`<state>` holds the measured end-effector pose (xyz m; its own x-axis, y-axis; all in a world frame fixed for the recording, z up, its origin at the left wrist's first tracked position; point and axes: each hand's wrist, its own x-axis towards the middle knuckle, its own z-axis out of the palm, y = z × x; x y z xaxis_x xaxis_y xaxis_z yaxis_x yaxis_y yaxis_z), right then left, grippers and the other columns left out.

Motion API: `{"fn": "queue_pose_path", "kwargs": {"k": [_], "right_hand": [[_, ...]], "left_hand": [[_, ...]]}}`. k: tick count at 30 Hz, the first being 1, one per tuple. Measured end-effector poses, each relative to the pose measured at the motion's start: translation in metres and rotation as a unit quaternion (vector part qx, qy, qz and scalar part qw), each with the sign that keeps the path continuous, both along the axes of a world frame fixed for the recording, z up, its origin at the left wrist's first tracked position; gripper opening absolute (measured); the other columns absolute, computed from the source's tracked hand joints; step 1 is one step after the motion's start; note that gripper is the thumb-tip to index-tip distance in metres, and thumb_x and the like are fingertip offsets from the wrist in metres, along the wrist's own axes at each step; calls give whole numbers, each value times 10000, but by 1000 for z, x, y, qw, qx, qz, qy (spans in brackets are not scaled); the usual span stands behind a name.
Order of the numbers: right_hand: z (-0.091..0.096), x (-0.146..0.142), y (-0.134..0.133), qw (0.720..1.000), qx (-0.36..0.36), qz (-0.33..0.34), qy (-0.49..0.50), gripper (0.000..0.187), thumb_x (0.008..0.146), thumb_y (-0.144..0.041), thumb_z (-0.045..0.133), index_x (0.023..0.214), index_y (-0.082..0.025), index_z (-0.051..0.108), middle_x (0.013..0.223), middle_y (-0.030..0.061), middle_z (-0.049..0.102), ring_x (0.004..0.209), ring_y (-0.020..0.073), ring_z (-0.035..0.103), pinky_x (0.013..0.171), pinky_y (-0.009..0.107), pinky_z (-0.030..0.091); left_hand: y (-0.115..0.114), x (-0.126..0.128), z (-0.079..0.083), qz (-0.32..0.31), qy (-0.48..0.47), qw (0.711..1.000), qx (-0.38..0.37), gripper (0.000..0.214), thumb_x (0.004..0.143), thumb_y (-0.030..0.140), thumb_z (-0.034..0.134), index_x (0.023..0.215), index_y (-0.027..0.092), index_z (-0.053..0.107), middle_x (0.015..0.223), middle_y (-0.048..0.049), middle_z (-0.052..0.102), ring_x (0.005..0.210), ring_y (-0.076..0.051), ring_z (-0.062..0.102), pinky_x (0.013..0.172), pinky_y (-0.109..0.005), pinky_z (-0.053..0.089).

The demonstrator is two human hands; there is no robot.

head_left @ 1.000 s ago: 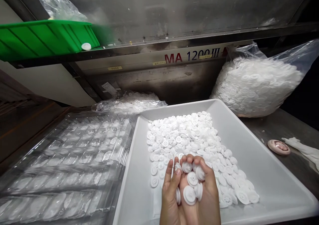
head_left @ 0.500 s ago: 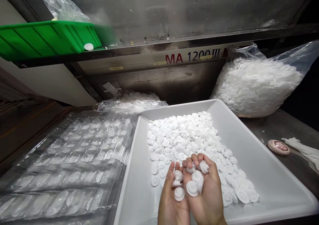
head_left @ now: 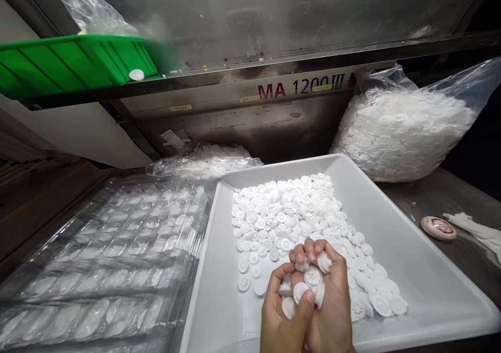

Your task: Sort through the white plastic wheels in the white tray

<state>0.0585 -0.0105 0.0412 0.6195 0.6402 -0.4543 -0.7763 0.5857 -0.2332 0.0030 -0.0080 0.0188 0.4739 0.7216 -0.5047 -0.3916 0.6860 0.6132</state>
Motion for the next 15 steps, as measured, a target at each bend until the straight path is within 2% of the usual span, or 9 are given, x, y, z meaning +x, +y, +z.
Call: {"fn": "queue_pose_path", "kwargs": {"k": [3,6,9,11,13,15], "right_hand": [[-2,0,0,1000,-9,-1,-11,248,819,-354,504,641,-211,406,672,-52,322,587,89,408,537,203,441],[-6,1,0,1000,-20,-1,-12,241,818,-356,502,654,-214,398,693,-51,332,609,86,432,529,195,450],[-11,4,0,999,-29,4,-16,215,825,-350,500,690,-219,397,725,-55,351,662,70,477,630,189,481],[-14,8,-3,999,-35,21,-30,196,830,-350,492,718,-221,394,741,-58,371,642,48,486,662,177,479],[-16,14,-6,996,-46,52,-62,181,841,-362,472,747,-226,399,744,-65,399,521,14,427,598,145,461],[-16,19,-13,986,-63,100,-117,170,861,-382,446,781,-233,431,706,-75,417,395,-6,282,454,109,391]], "left_hand": [[-2,-1,-3,-13,5,1000,2,492,526,229,813,952,156,578,894,-111,715,841,-204,650,782,-275,454],[-1,-3,-2,-1,-1,999,-37,369,590,218,770,909,175,588,888,-79,721,930,-224,640,871,-305,439],[5,-4,1,20,-14,994,-104,124,736,163,600,858,176,589,856,-66,727,939,-214,646,901,-349,448],[11,-4,4,41,-25,989,-143,132,776,116,508,860,163,597,837,-53,732,920,-187,654,911,-346,456],[16,-5,7,64,-40,984,-163,184,774,66,488,878,156,609,835,-19,738,909,-164,658,924,-326,458],[20,-5,11,75,-57,981,-167,235,772,36,478,925,151,615,908,-13,736,950,-174,645,933,-331,459]]}}
